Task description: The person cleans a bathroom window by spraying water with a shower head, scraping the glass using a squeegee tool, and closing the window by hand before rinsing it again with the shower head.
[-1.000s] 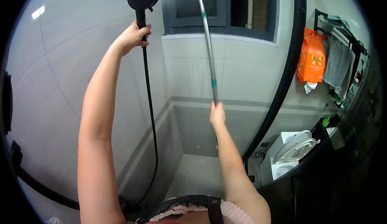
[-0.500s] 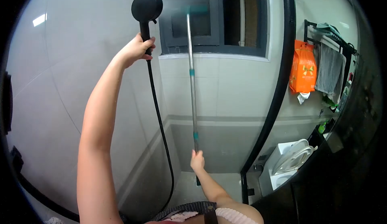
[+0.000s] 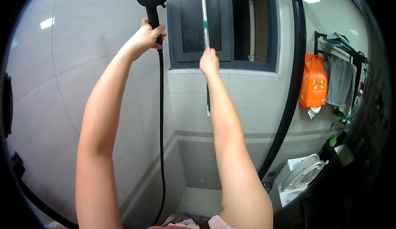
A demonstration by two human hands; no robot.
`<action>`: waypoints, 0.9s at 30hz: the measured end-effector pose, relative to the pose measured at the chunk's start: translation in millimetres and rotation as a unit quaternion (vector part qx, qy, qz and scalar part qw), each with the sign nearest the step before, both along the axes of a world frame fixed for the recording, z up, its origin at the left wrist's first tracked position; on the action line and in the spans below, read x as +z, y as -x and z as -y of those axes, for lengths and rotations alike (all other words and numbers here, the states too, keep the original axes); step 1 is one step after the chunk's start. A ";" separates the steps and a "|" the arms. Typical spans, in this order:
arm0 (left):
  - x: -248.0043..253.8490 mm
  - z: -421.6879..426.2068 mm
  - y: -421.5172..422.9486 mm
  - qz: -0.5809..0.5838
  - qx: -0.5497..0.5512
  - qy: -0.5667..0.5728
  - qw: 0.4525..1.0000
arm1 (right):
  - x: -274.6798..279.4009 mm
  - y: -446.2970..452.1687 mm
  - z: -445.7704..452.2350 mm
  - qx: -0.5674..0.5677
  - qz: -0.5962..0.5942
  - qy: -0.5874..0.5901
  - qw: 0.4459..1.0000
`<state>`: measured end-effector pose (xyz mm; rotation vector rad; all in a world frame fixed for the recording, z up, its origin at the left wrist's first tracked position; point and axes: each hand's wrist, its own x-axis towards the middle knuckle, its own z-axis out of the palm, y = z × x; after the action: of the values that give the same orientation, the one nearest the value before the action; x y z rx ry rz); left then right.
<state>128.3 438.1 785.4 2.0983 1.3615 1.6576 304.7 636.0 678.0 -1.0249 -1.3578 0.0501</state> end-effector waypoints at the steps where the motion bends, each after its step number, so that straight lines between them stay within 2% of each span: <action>1: 2.6 -0.4 -0.3 -0.001 -0.004 -0.009 1.000 | -23.8 -0.4 -7.1 -0.029 0.010 0.051 0.998; 4: 5.3 1.0 -4.5 -0.006 -0.009 -0.030 0.999 | -140.6 -17.7 -21.5 -0.023 0.000 0.118 0.993; 6: 6.9 -3.1 -3.6 0.001 -0.028 -0.077 0.997 | -242.6 -39.5 -13.2 -0.036 0.019 0.138 0.990; 7: 5.5 -4.1 -3.4 0.001 -0.032 -0.074 0.997 | -293.0 -51.0 6.2 -0.019 0.006 0.197 0.980; 8: 5.9 -3.7 -3.8 0.010 -0.027 -0.081 0.996 | -353.8 -62.0 25.0 -0.042 0.012 0.159 0.986; 10: 3.6 -2.8 -3.0 0.018 -0.023 -0.085 0.996 | -428.5 -71.9 104.5 -0.062 0.017 0.306 0.950; 12: 1.8 -1.5 -1.3 0.027 0.009 -0.109 0.994 | -522.5 -77.7 158.9 -0.072 0.019 0.314 0.947; 14: 1.7 1.9 3.5 0.017 -0.002 -0.091 0.996 | -564.2 -70.0 207.6 -0.074 0.035 0.326 0.942; 16: 3.5 0.8 7.6 0.012 -0.013 -0.075 0.997 | -549.6 -51.9 184.3 -0.068 0.033 0.318 0.945; 18: 7.0 -6.5 9.3 0.023 -0.013 -0.096 0.995 | -507.6 -39.3 153.2 -0.065 0.027 0.303 0.950; 23: 27.9 -14.4 6.9 0.035 -0.034 -0.129 0.990 | -292.7 -45.6 22.4 -0.057 0.023 0.234 0.970; 24: 32.3 -15.5 5.6 0.038 -0.022 -0.136 0.990 | -244.2 -46.0 -3.5 -0.032 0.008 0.158 0.987; 26: 41.4 -20.3 4.1 0.041 -0.018 -0.148 0.988 | -131.7 -39.9 -35.8 -0.040 0.014 0.131 0.990; 27: 46.1 -23.1 3.2 0.043 -0.019 -0.153 0.987 | -81.4 -38.4 -42.9 -0.013 0.020 0.058 0.998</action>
<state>125.1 461.2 831.5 2.1596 1.0931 2.0263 343.1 678.9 596.6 -1.1455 -1.3899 0.0904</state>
